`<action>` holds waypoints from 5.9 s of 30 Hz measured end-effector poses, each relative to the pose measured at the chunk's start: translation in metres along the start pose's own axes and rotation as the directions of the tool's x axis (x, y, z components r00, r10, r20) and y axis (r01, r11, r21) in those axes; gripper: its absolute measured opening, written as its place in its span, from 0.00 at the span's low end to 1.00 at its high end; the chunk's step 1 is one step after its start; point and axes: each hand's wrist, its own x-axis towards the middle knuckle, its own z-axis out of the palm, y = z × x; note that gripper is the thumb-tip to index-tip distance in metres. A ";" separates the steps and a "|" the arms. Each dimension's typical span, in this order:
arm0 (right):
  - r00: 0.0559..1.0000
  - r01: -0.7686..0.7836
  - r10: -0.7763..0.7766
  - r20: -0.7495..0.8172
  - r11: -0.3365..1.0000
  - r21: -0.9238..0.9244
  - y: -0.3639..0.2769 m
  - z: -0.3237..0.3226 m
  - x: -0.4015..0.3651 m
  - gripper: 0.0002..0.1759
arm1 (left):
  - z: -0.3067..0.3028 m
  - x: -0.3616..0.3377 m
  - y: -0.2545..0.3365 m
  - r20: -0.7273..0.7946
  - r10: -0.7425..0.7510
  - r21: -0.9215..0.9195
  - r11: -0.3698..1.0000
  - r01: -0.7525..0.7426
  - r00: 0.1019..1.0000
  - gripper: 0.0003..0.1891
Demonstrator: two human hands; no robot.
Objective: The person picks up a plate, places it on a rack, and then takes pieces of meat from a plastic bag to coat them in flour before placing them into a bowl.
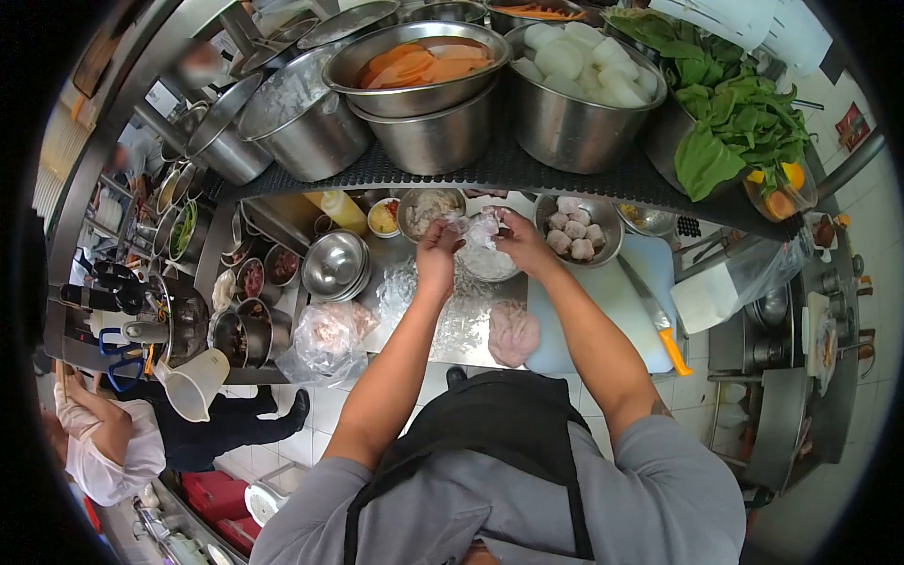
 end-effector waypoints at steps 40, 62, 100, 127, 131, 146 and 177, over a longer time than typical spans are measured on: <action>0.983 0.170 -0.179 0.045 0.786 -0.595 -0.006 0.026 0.005 0.22 | -0.023 0.001 0.011 0.091 -0.386 -0.096 0.914 0.394 0.918 0.11; 0.992 0.075 -0.014 0.126 0.867 -0.492 0.008 0.022 0.007 0.22 | -0.027 -0.012 0.022 0.058 -0.513 -0.396 0.775 0.492 0.856 0.12; 0.864 -0.384 -0.331 -0.379 0.051 -0.922 -0.022 -0.177 -0.030 0.15 | -0.126 -0.122 0.008 -0.053 -0.495 0.213 0.843 0.494 0.867 0.13; 0.862 -0.495 -0.202 -0.464 -0.146 -0.856 0.003 -0.192 -0.001 0.16 | -0.156 -0.159 0.023 -0.134 -0.452 0.086 0.881 0.465 0.882 0.10; 0.921 -0.326 -0.263 -0.288 -0.116 -0.938 -0.006 -0.237 0.010 0.19 | -0.154 -0.157 0.029 -0.166 -0.462 0.053 0.878 0.476 0.871 0.08; 0.959 -0.281 -0.084 -0.270 -0.176 -0.944 -0.017 -0.199 0.013 0.21 | -0.160 -0.161 0.038 -0.203 -0.350 0.139 0.914 0.381 0.915 0.14; 0.728 0.582 0.438 0.528 0.013 -0.813 0.123 0.339 0.036 0.13 | -0.326 -0.125 0.046 -0.286 -0.178 0.956 0.014 0.293 0.942 0.26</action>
